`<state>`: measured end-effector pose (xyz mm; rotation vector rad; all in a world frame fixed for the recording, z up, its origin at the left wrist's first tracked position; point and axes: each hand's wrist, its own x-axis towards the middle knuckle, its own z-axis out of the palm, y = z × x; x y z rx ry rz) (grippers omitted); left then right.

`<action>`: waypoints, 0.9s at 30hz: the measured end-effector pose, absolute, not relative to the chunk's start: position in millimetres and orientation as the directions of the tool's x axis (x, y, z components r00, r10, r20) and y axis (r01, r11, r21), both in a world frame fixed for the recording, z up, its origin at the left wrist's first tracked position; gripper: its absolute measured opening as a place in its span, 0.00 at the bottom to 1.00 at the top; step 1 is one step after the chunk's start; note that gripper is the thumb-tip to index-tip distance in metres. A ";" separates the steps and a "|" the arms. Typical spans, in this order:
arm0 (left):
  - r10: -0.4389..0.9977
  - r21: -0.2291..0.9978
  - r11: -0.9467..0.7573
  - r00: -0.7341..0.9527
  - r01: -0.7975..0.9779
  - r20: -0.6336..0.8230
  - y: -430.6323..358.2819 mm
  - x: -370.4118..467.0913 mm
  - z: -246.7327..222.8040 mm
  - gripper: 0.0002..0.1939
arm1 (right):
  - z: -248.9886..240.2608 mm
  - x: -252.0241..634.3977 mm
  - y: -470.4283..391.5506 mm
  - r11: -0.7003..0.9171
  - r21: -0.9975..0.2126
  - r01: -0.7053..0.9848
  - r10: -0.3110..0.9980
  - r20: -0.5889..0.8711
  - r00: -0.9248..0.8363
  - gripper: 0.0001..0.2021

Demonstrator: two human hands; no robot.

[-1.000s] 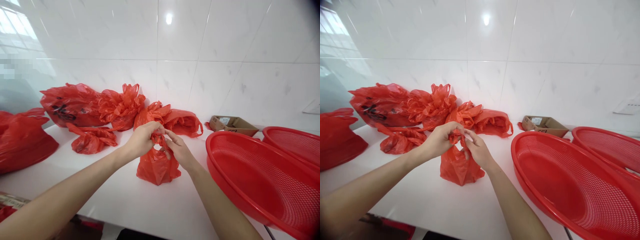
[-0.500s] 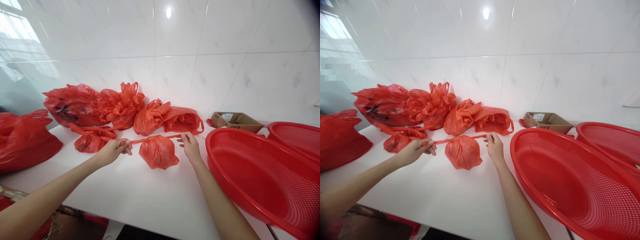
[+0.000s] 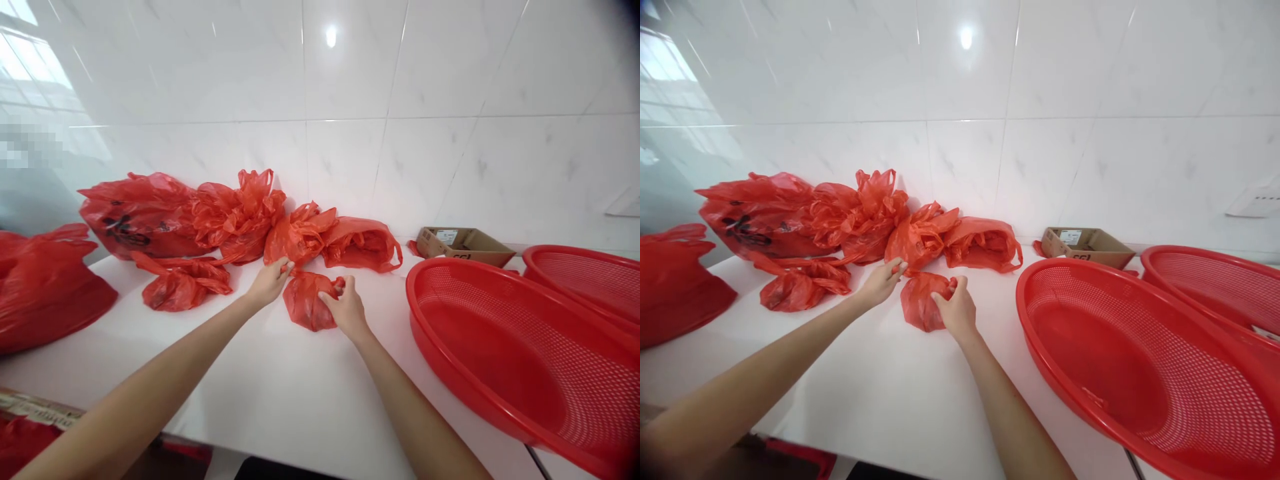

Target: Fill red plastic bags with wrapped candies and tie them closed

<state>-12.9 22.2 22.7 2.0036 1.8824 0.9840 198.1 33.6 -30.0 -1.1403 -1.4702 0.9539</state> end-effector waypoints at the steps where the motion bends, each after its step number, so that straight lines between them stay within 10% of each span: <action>1: 0.947 0.565 -0.153 -0.042 0.811 0.318 26.4 -7.4 17.1 0.17 | -32.6 197.2 32.8 0.246 -0.952 0.184 0.969 0.237 -0.066 0.19; 9: 0.951 0.559 -0.075 -0.110 0.826 0.289 38.9 26.5 -16.6 0.15 | -34.0 221.8 41.0 0.319 -0.942 0.104 0.942 0.303 -0.144 0.15; 27: 0.974 0.480 0.082 -0.172 0.874 0.147 42.7 31.4 -24.2 0.16 | -50.8 257.8 76.0 0.082 -0.907 0.413 0.937 0.212 0.278 0.11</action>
